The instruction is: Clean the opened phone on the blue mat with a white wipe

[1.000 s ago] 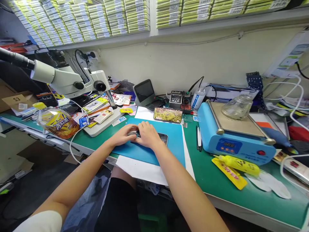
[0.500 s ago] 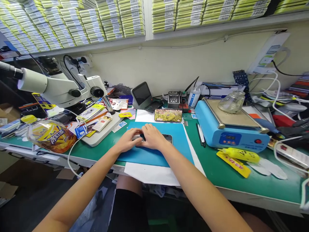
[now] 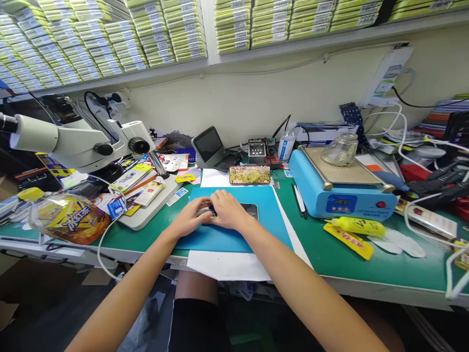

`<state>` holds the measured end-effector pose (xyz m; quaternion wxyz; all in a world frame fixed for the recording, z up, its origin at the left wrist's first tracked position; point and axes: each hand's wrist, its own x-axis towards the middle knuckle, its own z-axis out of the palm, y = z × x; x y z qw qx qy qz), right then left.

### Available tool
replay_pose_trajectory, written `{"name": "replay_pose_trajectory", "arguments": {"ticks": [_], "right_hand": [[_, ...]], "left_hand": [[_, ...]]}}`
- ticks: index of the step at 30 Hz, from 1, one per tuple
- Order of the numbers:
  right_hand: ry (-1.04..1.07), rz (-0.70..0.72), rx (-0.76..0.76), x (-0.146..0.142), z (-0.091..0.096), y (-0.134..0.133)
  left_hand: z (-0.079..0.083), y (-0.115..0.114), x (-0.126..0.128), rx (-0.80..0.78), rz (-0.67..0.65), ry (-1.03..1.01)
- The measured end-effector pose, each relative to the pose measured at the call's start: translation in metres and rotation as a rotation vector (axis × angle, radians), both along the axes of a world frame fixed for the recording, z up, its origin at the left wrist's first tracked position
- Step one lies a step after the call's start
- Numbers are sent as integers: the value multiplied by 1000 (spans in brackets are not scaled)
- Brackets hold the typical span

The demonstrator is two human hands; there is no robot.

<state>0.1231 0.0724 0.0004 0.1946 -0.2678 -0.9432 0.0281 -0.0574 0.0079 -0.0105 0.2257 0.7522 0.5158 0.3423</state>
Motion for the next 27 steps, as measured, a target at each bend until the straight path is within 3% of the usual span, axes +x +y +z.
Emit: {"name": "replay_pose_trajectory", "arguments": {"ticks": [15,27], "right_hand": [[-104,55,48,-5,3,8],[-63,61,39,-6,2,8]], "left_hand": [[1,-4,1,-9,12,-52],[-8,1,-5,-28,-19,-92]]}}
